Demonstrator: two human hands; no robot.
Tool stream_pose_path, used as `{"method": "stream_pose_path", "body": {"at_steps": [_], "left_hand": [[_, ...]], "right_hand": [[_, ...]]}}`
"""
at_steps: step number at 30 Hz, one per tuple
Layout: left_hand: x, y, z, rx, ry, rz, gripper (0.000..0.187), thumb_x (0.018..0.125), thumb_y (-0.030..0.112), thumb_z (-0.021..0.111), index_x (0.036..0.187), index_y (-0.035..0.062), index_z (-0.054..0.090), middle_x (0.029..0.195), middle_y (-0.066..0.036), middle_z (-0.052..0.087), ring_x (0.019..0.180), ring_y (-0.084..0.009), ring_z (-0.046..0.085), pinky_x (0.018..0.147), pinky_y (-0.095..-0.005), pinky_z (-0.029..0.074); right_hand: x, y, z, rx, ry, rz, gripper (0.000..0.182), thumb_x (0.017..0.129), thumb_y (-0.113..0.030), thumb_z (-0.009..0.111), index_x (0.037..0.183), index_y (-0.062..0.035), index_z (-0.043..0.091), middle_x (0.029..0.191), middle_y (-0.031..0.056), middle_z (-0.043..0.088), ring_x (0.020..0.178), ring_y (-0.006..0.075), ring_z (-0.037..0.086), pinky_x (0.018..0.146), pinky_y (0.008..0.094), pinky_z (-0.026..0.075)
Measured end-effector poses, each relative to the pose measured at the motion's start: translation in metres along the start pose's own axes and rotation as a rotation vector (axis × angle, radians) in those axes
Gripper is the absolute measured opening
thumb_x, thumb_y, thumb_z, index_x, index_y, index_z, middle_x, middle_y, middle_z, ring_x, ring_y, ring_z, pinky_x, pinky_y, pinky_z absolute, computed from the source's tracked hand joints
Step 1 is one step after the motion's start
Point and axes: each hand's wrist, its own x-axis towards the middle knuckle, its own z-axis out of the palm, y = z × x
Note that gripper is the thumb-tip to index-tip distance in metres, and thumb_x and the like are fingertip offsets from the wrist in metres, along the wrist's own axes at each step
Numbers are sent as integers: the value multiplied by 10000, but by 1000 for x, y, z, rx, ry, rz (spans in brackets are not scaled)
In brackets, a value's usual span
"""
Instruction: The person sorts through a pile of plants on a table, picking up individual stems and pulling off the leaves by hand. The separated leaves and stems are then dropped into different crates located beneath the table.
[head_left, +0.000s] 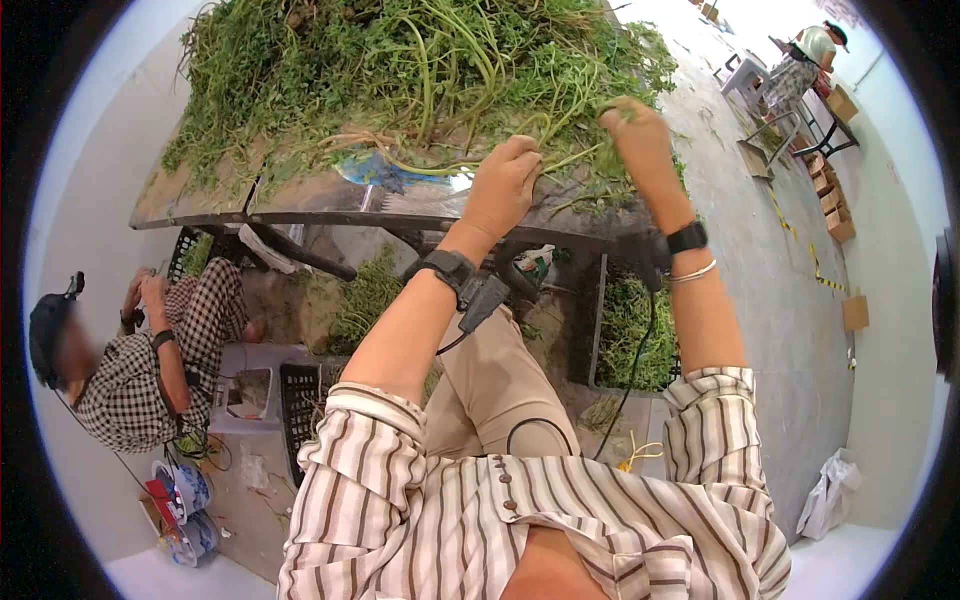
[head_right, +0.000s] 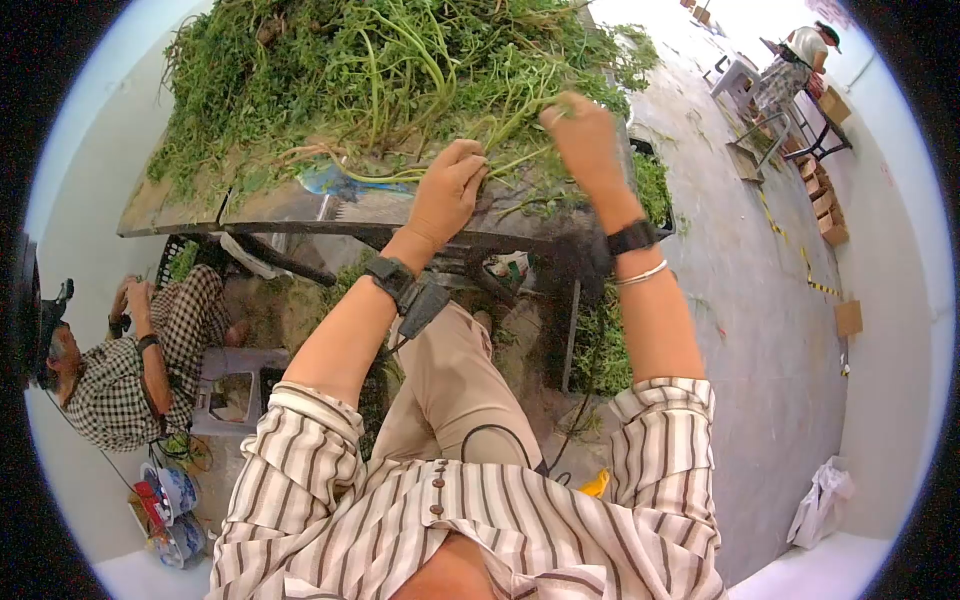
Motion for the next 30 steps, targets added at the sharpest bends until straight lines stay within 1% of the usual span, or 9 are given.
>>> {"method": "stream_pose_path", "body": {"at_steps": [3,6,10,12,13,15,23,25,30], "left_hand": [[0,-1,1,-27,32,3,79,853,16,569,900,-47,569,1014,-123,547,835,-321,568,720,-378,465],[0,-3,1,-32,38,-27,78,861,25,564,888,-48,561,995,-117,538,812,-317,562,707,-380,458],[0,-2,2,-25,37,-36,83,865,34,563,891,-44,557,992,-117,529,804,-317,558,704,-379,458],[1,-4,2,-34,28,-47,84,865,36,562,895,-43,555,992,-117,527,804,-317,557,704,-377,459],[1,-3,2,-36,29,-47,89,868,42,562,898,-41,555,992,-117,527,805,-318,557,706,-380,458],[1,-3,2,-35,31,-47,93,870,48,561,901,-39,556,992,-116,526,806,-318,557,709,-382,458],[1,4,-2,-47,0,-94,104,866,67,567,920,-21,581,1014,-131,520,836,-326,559,725,-390,454],[2,6,-5,-47,-12,-87,118,860,82,578,927,-15,588,1021,-128,521,844,-328,558,730,-393,454],[4,11,-10,-11,-35,-42,147,793,114,640,887,6,605,1008,-123,545,827,-336,573,720,-408,470]], "right_hand": [[8,-1,-28,350,-64,142,309,825,-227,601,1022,11,616,714,61,598,573,139,511,548,303,439],[0,-1,-40,365,-112,150,290,843,-199,588,1053,1,600,750,64,612,612,139,528,570,296,443],[-28,0,-30,11,-217,-104,185,865,-145,565,1022,-76,633,751,19,585,540,86,440,486,241,362],[-38,18,-13,-196,-351,-360,222,818,-47,560,1035,-40,606,833,108,617,656,209,552,613,320,453],[-42,24,-8,-195,-349,-359,222,818,-47,560,1035,-40,606,833,108,617,656,209,552,613,320,453],[-47,34,3,-323,-427,-544,312,739,38,550,1047,-8,575,927,181,602,860,343,583,766,395,467],[-50,30,20,-526,-501,-473,304,689,59,562,983,-13,535,931,183,549,914,402,543,768,449,456],[-47,24,17,-457,-378,-533,178,741,51,500,908,-13,501,914,207,532,850,415,550,723,470,464],[-39,12,20,-504,-309,-524,178,759,40,505,926,-7,466,939,229,511,845,428,544,713,480,459]]}}
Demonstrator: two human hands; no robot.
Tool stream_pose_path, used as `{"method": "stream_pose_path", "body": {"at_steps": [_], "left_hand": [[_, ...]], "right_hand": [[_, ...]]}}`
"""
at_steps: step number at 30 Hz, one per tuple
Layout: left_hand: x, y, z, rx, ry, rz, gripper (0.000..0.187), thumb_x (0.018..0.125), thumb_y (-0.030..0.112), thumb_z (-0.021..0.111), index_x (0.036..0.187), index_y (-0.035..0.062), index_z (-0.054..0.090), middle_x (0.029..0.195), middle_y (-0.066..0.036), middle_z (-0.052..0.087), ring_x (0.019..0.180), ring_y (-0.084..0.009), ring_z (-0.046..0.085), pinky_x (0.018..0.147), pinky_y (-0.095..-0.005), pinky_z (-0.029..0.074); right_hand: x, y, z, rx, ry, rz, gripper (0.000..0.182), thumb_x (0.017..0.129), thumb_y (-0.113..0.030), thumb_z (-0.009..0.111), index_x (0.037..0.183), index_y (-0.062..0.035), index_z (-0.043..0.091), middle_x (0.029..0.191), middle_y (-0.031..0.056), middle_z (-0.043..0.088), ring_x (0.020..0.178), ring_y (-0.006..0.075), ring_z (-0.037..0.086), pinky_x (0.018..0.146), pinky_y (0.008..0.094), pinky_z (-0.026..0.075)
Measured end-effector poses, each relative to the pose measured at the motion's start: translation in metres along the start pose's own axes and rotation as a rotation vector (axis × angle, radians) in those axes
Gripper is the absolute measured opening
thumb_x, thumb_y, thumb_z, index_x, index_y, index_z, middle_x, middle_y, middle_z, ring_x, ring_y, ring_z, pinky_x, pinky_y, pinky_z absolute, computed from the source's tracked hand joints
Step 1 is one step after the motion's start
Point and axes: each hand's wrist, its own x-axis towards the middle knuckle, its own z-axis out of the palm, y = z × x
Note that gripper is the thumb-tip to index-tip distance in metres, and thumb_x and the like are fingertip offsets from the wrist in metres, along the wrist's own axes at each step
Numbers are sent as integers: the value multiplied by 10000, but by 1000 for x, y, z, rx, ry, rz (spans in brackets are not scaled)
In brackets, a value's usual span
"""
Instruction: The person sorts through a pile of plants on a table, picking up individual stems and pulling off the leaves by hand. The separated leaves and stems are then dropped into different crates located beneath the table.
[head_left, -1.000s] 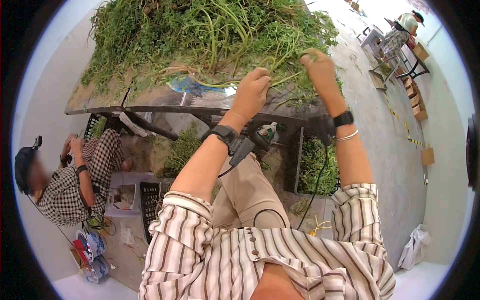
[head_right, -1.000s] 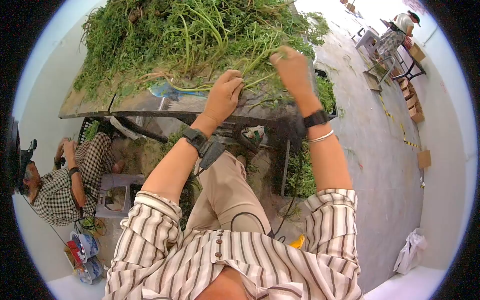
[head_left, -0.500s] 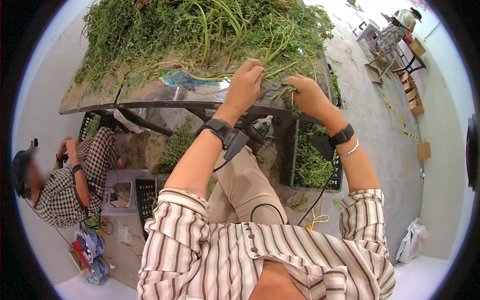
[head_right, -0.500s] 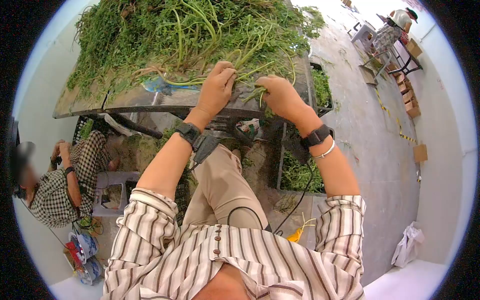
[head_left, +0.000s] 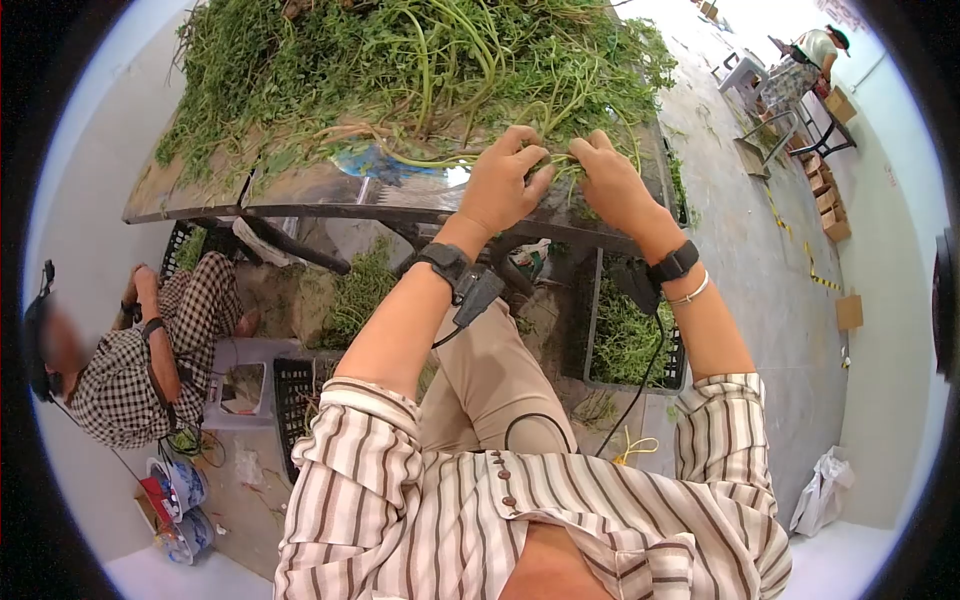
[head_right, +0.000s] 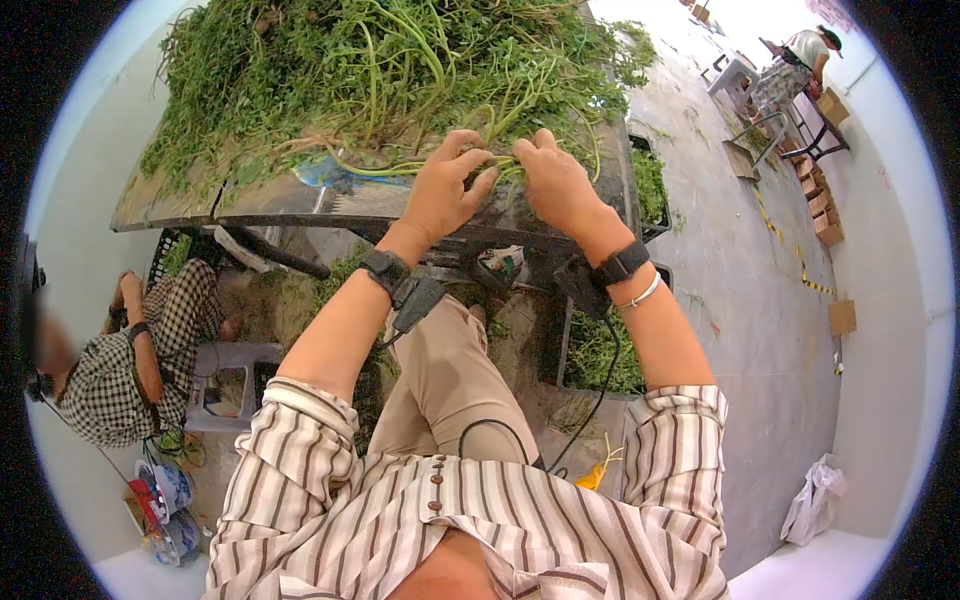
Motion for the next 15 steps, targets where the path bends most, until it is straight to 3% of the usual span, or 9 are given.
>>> {"method": "stream_pose_path", "body": {"at_steps": [5,15], "left_hand": [[-1,-3,-2,-9,-33,40,200,798,123,647,951,-1,618,1045,-130,527,902,-323,561,765,-397,464],[0,-9,4,39,-42,43,196,762,70,671,943,7,635,1007,-114,548,844,-303,569,729,-383,476]], "right_hand": [[3,-2,7,-7,-2,-11,190,759,39,518,935,-3,458,914,234,501,826,434,538,704,480,459],[5,-3,11,102,107,-33,222,732,21,564,930,7,467,929,225,506,847,440,529,701,478,453]]}}
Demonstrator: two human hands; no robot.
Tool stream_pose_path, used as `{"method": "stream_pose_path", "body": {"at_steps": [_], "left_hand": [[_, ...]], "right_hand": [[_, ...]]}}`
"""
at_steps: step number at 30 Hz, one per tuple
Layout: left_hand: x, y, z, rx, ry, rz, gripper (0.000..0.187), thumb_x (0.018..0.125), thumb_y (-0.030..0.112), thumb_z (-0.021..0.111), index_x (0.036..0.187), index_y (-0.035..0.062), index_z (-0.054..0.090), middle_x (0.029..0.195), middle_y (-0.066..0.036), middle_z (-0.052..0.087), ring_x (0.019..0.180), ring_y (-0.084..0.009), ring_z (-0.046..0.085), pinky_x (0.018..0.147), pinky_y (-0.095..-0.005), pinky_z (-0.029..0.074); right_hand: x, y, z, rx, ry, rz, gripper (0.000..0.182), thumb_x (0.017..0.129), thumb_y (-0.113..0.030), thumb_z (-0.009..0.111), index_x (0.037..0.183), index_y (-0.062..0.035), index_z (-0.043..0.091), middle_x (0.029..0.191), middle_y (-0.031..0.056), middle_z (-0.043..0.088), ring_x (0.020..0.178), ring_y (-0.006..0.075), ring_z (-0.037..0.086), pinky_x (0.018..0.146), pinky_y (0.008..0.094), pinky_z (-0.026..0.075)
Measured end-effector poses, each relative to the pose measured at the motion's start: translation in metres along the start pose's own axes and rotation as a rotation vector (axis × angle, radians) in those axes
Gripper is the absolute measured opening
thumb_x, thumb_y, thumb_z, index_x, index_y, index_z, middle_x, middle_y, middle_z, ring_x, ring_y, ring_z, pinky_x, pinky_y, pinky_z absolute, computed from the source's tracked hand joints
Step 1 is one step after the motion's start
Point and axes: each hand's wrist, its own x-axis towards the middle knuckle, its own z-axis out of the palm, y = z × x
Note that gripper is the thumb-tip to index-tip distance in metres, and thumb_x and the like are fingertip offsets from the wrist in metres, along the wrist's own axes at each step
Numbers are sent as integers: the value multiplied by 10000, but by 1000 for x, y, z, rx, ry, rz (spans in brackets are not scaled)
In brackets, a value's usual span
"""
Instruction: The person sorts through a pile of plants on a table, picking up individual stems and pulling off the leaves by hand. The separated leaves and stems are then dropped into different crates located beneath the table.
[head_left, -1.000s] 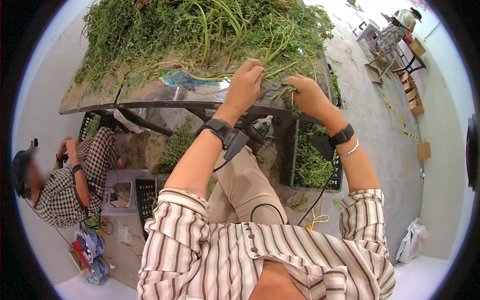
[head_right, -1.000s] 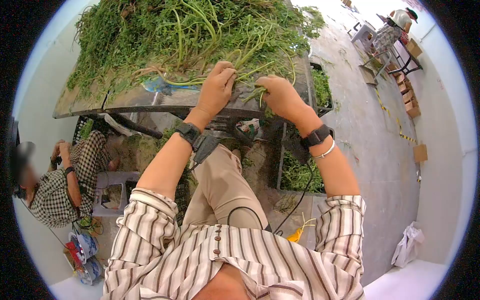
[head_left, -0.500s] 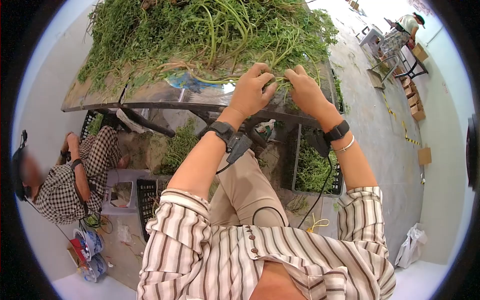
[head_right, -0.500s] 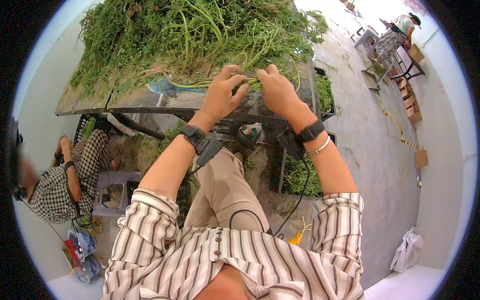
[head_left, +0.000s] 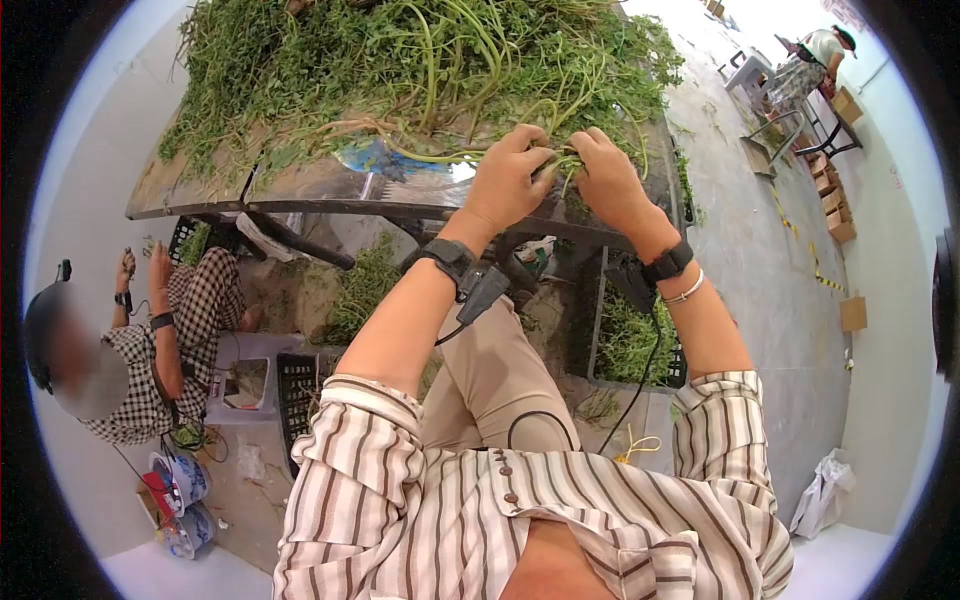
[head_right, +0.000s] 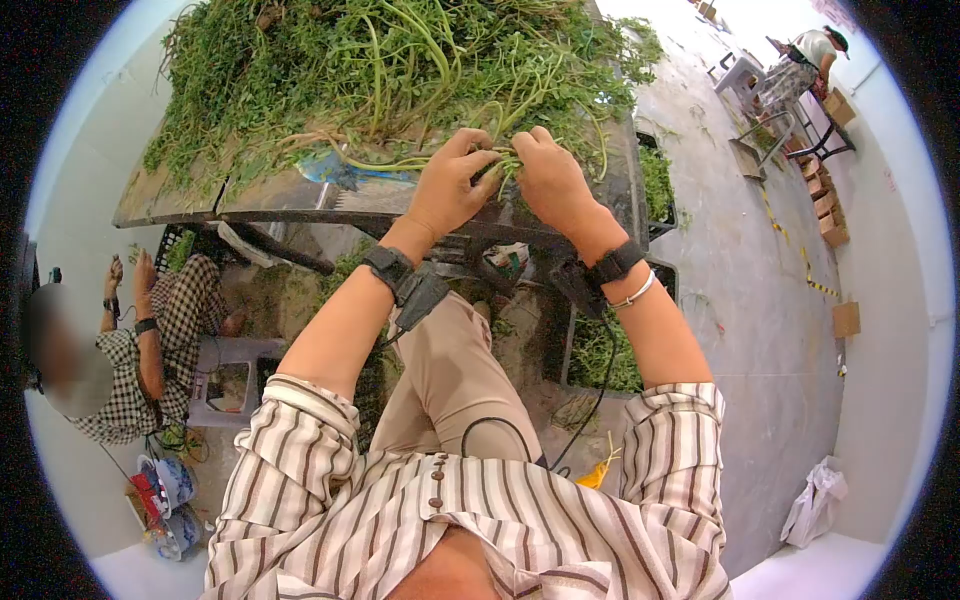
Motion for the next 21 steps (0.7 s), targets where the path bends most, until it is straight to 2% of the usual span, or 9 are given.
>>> {"method": "stream_pose_path", "body": {"at_steps": [9,11,14,15,17,20,21], "left_hand": [[0,-1,1,31,25,5,209,731,51,688,931,9,647,998,-116,553,853,-307,569,746,-389,476],[1,-1,1,4,17,2,171,670,58,706,822,-3,658,966,-113,564,870,-306,567,759,-406,473],[1,1,1,15,36,-23,169,661,64,709,805,-8,655,951,-114,566,871,-304,565,759,-405,473],[0,1,1,15,31,-21,169,661,64,709,805,-8,655,951,-114,566,871,-304,565,759,-405,473],[1,0,1,-32,71,9,128,726,42,617,829,-32,638,891,-135,537,809,-314,561,708,-385,462],[1,0,2,-35,53,25,121,724,47,619,815,-32,632,892,-132,537,807,-314,559,707,-387,462],[0,-1,3,-41,39,29,121,724,47,619,815,-32,632,892,-132,537,807,-314,559,707,-387,462]], "right_hand": [[0,-2,10,22,21,34,224,735,5,563,926,17,447,908,221,502,864,447,511,708,492,437],[0,-3,12,21,32,25,223,736,2,560,925,18,443,907,219,502,861,446,510,708,490,437],[0,-3,16,46,56,10,207,739,-2,545,926,19,457,907,225,514,872,445,507,718,488,435],[-1,-2,19,93,110,1,199,744,-1,537,930,22,470,902,230,525,873,445,508,726,486,434],[0,-3,20,138,165,3,192,749,-1,530,933,26,483,897,234,536,875,445,510,734,483,433],[-7,-2,20,219,178,87,158,762,-9,527,914,35,515,889,251,563,878,450,516,738,482,431],[-7,2,20,272,119,130,159,781,-28,541,925,38,530,881,249,570,857,439,528,733,462,439]]}}
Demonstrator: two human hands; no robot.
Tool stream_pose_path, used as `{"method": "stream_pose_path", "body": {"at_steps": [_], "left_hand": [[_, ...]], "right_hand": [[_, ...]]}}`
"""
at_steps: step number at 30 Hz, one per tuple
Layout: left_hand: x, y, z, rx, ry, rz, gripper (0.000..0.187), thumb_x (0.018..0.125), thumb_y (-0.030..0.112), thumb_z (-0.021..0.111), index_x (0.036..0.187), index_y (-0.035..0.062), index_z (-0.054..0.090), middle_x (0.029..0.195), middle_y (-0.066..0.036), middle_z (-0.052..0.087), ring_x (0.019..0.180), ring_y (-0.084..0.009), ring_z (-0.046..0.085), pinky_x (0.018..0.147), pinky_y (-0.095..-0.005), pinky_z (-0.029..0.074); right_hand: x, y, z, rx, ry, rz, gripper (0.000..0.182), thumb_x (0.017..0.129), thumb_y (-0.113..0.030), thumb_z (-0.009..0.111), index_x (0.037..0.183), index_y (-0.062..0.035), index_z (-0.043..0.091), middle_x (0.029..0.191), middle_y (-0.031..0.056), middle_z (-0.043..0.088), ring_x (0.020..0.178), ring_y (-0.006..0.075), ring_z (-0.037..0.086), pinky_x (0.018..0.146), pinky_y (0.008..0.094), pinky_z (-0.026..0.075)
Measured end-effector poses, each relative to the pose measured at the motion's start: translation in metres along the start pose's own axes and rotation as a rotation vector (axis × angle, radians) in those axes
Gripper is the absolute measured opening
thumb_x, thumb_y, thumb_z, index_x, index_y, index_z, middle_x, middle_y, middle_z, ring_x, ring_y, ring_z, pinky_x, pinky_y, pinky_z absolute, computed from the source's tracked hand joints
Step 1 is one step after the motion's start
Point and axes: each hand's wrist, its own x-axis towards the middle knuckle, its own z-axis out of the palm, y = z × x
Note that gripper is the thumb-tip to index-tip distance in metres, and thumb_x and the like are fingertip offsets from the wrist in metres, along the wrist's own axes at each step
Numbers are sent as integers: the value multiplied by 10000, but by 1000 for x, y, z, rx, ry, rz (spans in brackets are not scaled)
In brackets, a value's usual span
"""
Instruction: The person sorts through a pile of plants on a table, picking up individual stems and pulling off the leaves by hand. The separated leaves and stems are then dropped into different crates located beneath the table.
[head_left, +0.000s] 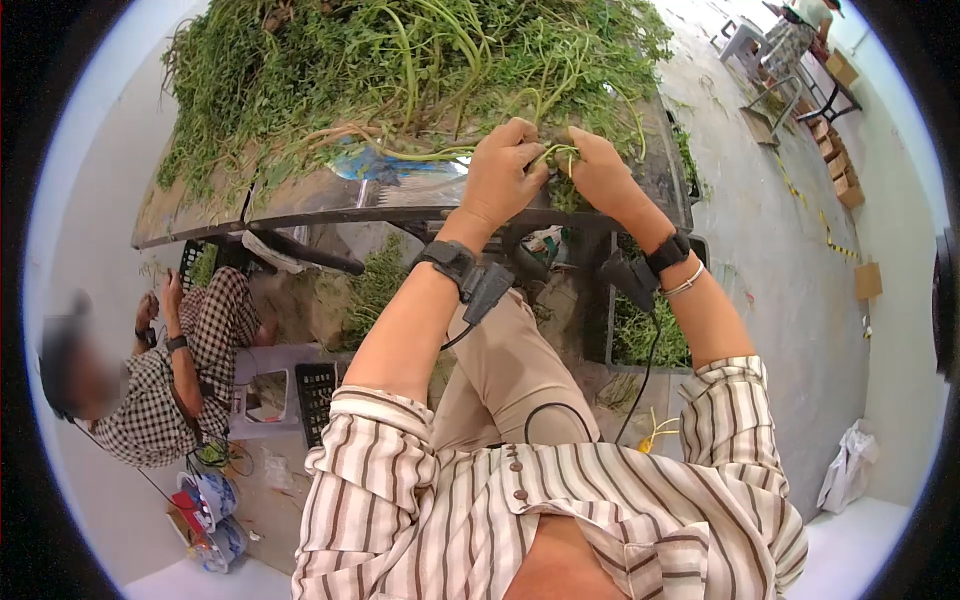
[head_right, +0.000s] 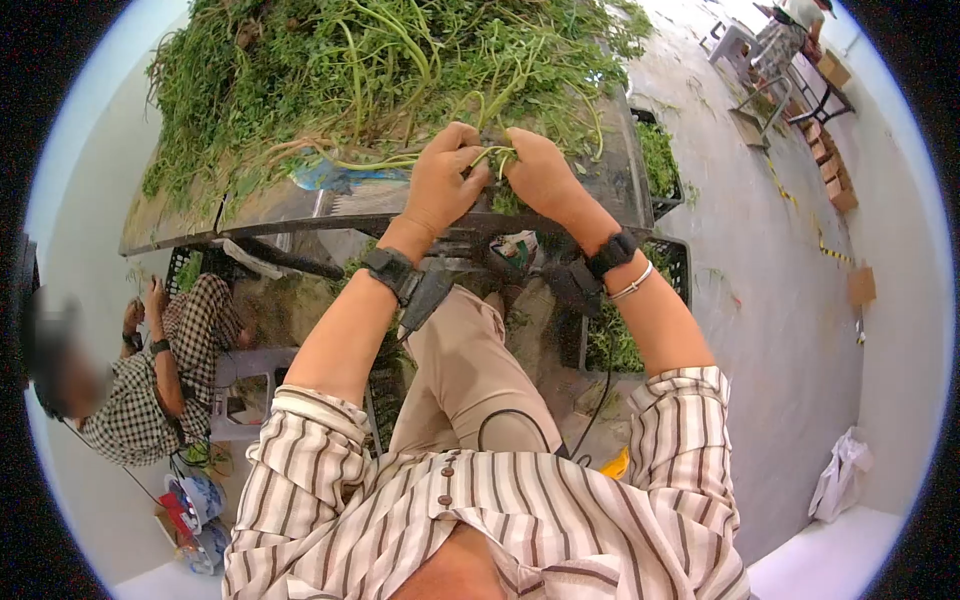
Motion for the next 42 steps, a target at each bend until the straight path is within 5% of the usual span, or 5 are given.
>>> {"method": "stream_pose_path", "body": {"at_steps": [9,19,25,40,42], "left_hand": [[-2,-10,4,16,27,-223,143,806,111,576,788,-20,630,964,-115,540,850,-278,568,729,-369,467],[-2,-16,4,46,12,-192,235,861,204,600,772,-13,606,986,-81,527,718,-260,540,626,-378,448],[1,-18,4,20,27,-216,235,852,198,618,756,-14,582,964,-90,520,694,-247,517,598,-380,438],[3,-13,4,6,45,-260,235,828,145,632,724,-31,516,940,-113,491,768,-254,505,659,-360,432],[4,-11,3,37,12,-274,223,823,140,634,739,-29,517,950,-114,494,759,-266,512,665,-369,442]], "right_hand": [[-31,-43,-47,301,-76,93,170,853,-56,582,1005,21,570,864,126,612,779,198,564,720,313,458],[-175,10,-147,-106,284,616,200,861,-114,551,1025,-4,587,875,142,647,840,250,609,781,330,458],[-267,92,-137,-487,22,569,324,802,-91,573,1117,-15,558,1138,166,564,989,283,559,853,339,437],[-15,2,-89,-15,22,175,215,846,-170,578,951,5,645,810,84,634,729,179,596,661,287,472],[18,1,-64,481,-118,508,275,861,-256,599,848,15,644,705,54,604,605,129,554,517,258,435]]}}
